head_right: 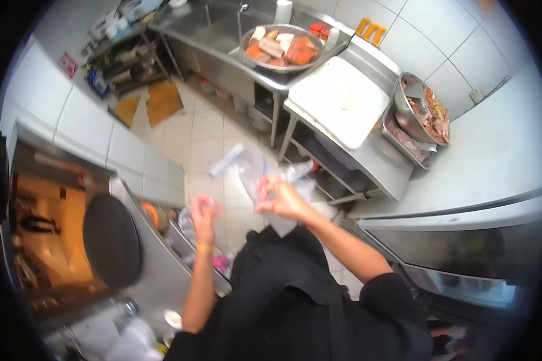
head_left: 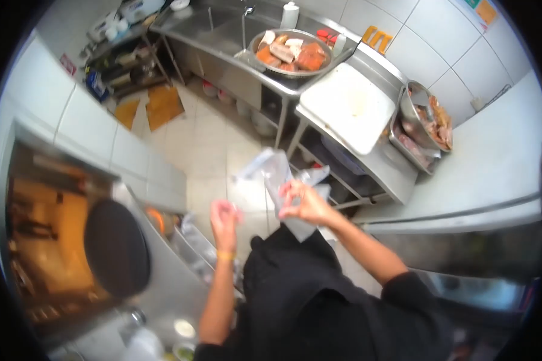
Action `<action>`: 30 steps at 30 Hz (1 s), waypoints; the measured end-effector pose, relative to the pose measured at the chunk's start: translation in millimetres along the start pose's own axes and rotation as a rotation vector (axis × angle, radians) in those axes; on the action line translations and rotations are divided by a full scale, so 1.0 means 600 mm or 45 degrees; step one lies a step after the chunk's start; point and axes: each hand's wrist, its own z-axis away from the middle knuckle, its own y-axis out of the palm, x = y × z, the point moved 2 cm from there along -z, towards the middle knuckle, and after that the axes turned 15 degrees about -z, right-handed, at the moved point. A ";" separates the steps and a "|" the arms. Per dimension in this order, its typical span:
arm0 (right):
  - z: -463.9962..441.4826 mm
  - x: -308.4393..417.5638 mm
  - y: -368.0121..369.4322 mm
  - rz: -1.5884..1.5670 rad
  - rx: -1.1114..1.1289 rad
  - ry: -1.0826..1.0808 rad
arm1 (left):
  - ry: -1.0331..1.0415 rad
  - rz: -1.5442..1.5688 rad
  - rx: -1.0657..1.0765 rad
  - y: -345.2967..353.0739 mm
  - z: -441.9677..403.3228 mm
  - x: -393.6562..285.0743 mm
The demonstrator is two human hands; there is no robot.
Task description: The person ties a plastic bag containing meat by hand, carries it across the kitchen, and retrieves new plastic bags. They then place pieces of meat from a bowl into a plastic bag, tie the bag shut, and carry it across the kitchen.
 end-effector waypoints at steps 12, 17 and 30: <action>-0.291 -0.136 -0.058 -0.629 -0.674 -0.021 | -0.502 1.141 0.316 -0.075 -0.247 -0.033; -0.337 -0.140 -0.326 -0.163 -0.953 -0.080 | -0.330 0.693 0.263 -0.131 -0.364 -0.223; -0.356 -0.002 -0.230 0.278 -1.079 -0.219 | 0.461 -0.892 1.610 0.269 -0.584 -0.335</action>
